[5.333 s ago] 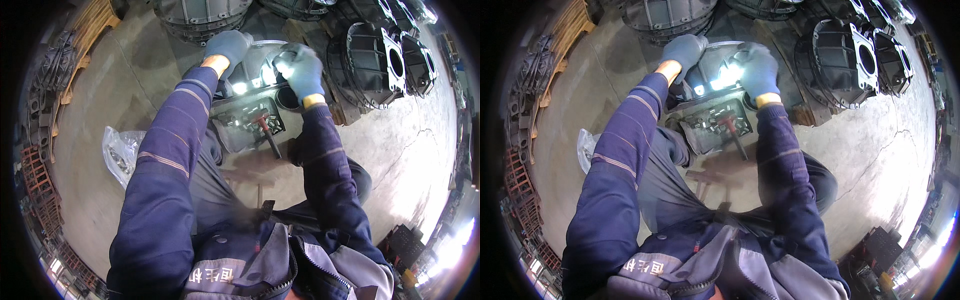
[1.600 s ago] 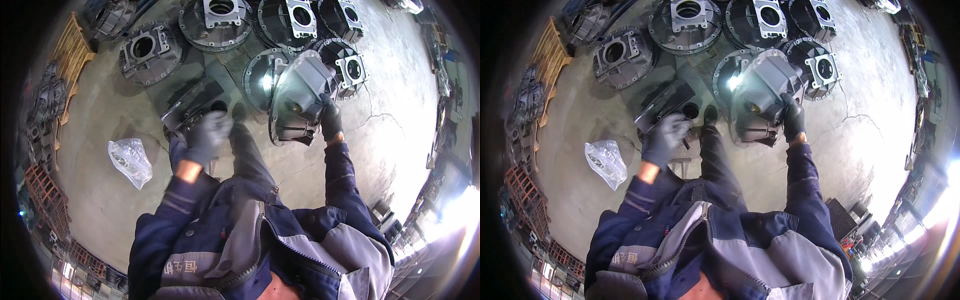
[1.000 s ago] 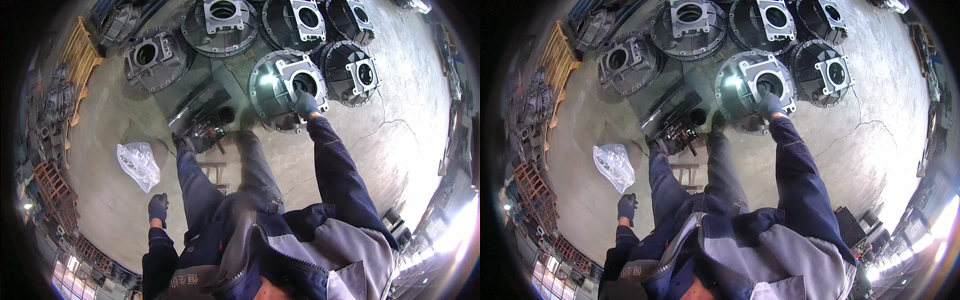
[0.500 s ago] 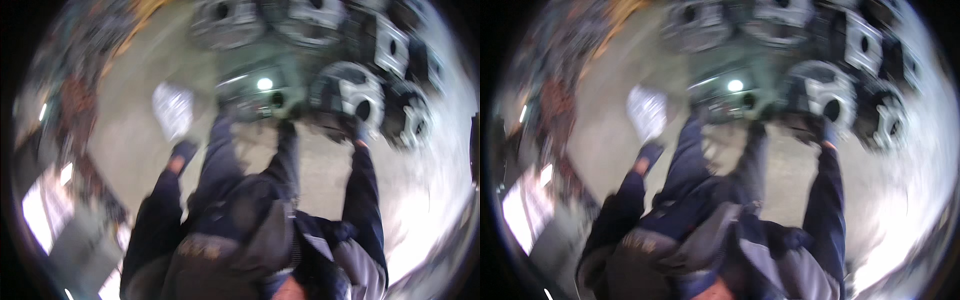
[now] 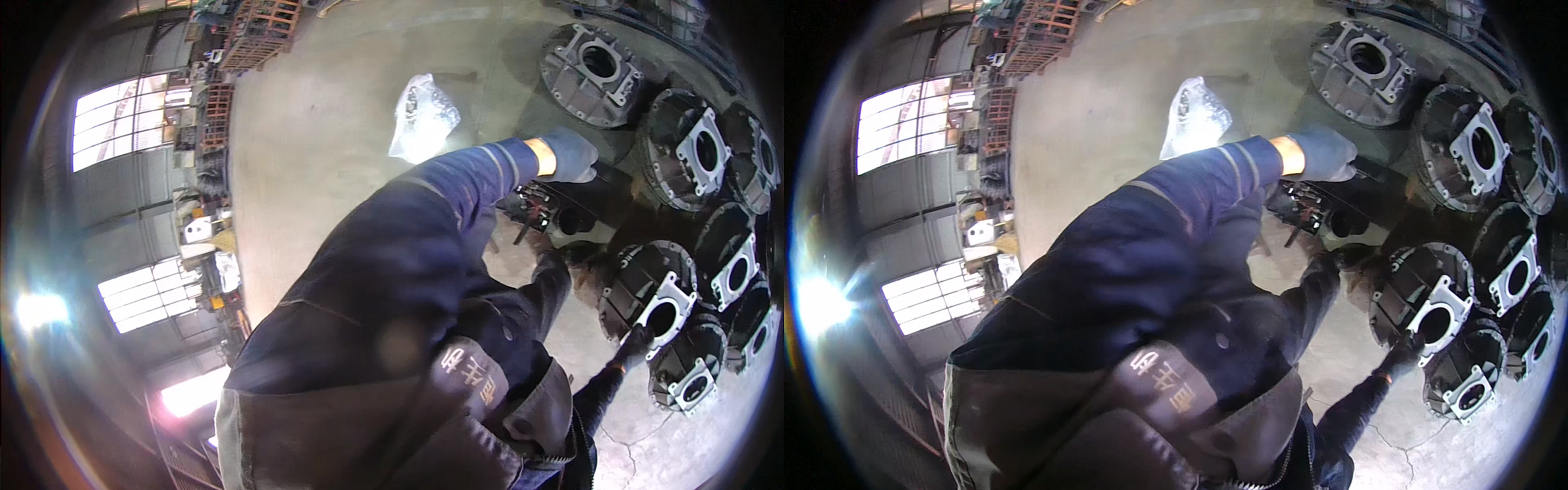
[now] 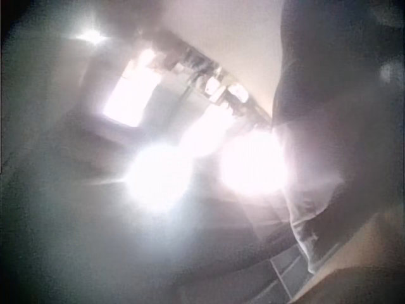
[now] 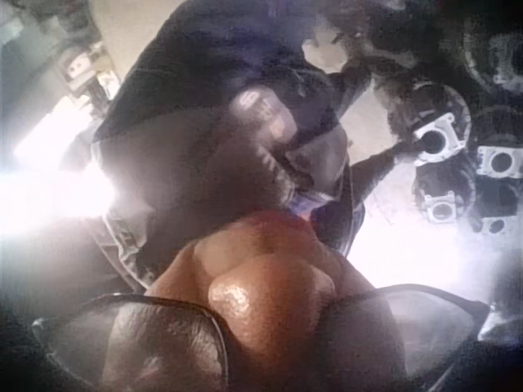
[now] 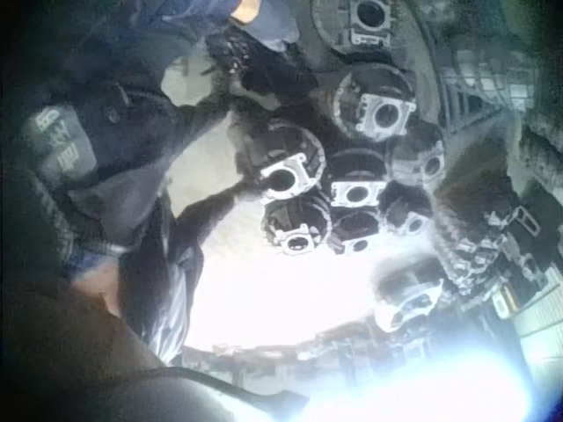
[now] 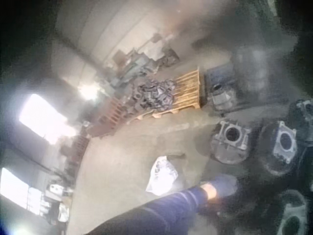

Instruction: The person sits on the floor and uses a hammer to tap pins into a metal housing. They repeatedly insert pins and strike them to secure the assembly, handling multiple metal parts and tools throughout the process.

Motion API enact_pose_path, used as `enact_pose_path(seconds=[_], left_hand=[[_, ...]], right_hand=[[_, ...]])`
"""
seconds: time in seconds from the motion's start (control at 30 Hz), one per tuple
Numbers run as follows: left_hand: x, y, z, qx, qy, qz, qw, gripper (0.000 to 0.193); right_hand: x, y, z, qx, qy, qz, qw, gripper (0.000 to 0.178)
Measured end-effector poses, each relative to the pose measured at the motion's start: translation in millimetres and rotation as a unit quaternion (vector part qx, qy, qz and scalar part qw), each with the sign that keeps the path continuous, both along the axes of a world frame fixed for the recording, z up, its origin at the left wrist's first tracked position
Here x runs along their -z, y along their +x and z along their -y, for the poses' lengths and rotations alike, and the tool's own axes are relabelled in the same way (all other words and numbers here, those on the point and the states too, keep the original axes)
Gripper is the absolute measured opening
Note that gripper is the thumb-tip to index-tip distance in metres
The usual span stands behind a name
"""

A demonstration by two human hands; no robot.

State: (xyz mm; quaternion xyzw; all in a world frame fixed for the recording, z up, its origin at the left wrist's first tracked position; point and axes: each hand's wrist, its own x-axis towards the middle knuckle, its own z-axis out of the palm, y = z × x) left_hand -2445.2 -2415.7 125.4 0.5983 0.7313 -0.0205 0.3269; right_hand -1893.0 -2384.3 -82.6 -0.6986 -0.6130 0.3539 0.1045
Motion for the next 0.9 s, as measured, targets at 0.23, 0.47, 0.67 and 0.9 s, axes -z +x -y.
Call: enact_pose_path(seconds=[0.23, 0.47, 0.67, 0.9], left_hand=[[14, -22, 33, 0.027, 0.188, 0.002, 0.982, 0.037], [61, -107, 78, -0.069, 0.007, 0.004, 0.998, 0.031], [115, -223, 92, -0.073, 0.113, 0.083, 0.987, 0.021], [159, -405, 139, -0.341, 0.173, 0.199, 0.902, 0.023]], right_hand=[[-22, -106, 12, -0.017, 0.003, -0.07, 0.997, 0.048], [-59, -323, -39, 0.011, -0.036, -0.207, 0.978, 0.04], [-47, -528, -100, 0.019, -0.089, -0.277, 0.957, 0.046], [23, -705, -177, -0.026, -0.084, -0.177, 0.98, 0.067]])
